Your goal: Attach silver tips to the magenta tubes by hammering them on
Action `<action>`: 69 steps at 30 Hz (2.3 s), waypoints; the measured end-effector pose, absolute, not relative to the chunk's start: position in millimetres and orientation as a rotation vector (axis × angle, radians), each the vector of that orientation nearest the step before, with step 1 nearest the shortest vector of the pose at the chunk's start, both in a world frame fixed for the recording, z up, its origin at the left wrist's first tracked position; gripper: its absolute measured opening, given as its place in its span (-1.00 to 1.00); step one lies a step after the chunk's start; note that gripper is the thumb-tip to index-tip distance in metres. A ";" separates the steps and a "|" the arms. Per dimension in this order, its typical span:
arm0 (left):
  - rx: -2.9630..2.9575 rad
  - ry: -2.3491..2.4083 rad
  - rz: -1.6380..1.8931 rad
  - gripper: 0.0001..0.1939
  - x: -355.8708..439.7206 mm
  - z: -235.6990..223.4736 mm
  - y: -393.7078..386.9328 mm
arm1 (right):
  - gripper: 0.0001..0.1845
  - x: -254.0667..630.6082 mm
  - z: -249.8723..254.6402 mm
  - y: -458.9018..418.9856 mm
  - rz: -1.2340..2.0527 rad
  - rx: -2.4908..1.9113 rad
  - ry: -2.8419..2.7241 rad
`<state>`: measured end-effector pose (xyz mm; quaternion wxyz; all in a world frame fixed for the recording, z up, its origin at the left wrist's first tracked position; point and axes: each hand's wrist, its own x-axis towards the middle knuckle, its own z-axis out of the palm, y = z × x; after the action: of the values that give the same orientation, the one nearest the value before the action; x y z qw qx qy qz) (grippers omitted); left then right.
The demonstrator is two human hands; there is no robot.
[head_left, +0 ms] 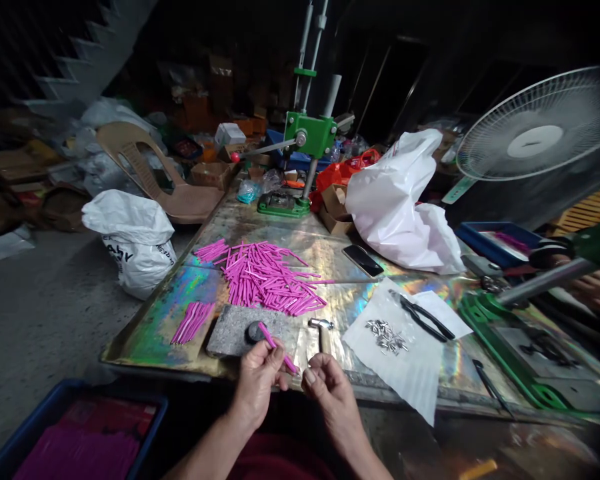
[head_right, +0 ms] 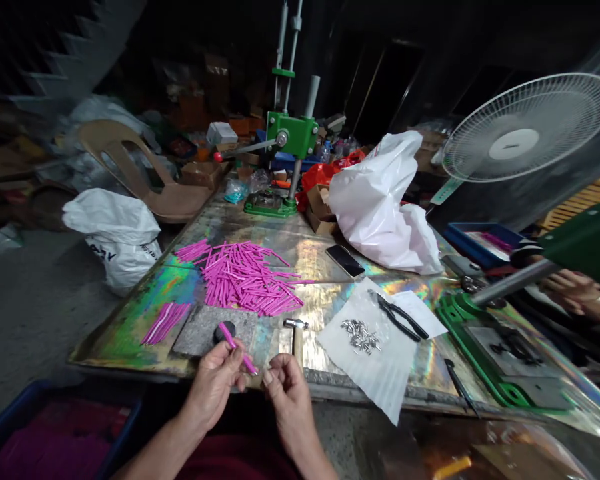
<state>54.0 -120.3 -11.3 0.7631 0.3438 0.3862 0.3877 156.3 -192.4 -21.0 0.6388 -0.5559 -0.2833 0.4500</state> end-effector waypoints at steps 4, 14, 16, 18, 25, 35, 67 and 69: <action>0.800 0.916 1.014 -0.71 36.7 -12.3 -97.8 | -0.69 171.9 -29.6 -197.6 0.930 -1.389 -0.685; 1.132 1.031 1.293 -0.83 14.7 -21.2 -61.1 | -0.75 195.0 -51.9 -209.3 0.732 -1.806 -0.880; 1.165 1.027 1.289 -0.84 16.8 -22.2 -61.2 | -0.75 196.5 -54.2 -210.4 0.697 -1.891 -0.924; 1.191 1.025 1.286 -0.85 18.2 -23.2 -61.4 | -0.74 197.9 -55.2 -210.7 0.664 -1.945 -0.950; 1.244 1.042 1.265 -0.91 18.1 -26.2 -61.1 | -0.69 204.7 -58.9 -210.2 0.577 -2.062 -1.000; 1.538 1.071 1.154 -0.90 13.8 -32.9 -59.1 | -0.65 213.4 -69.3 -198.6 0.343 -2.361 -1.410; 2.119 0.862 1.067 -0.74 13.9 -8.4 -60.0 | -0.48 200.8 93.0 -186.4 0.042 -1.539 -1.730; 2.145 0.874 1.065 -0.75 14.3 -11.0 -59.5 | -0.59 202.3 89.9 -182.2 0.136 -1.581 -1.791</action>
<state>14.3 -59.5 -11.0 0.2918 0.8048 0.3278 0.3997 202.3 -182.2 89.9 0.3655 -0.6150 -0.6967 0.0530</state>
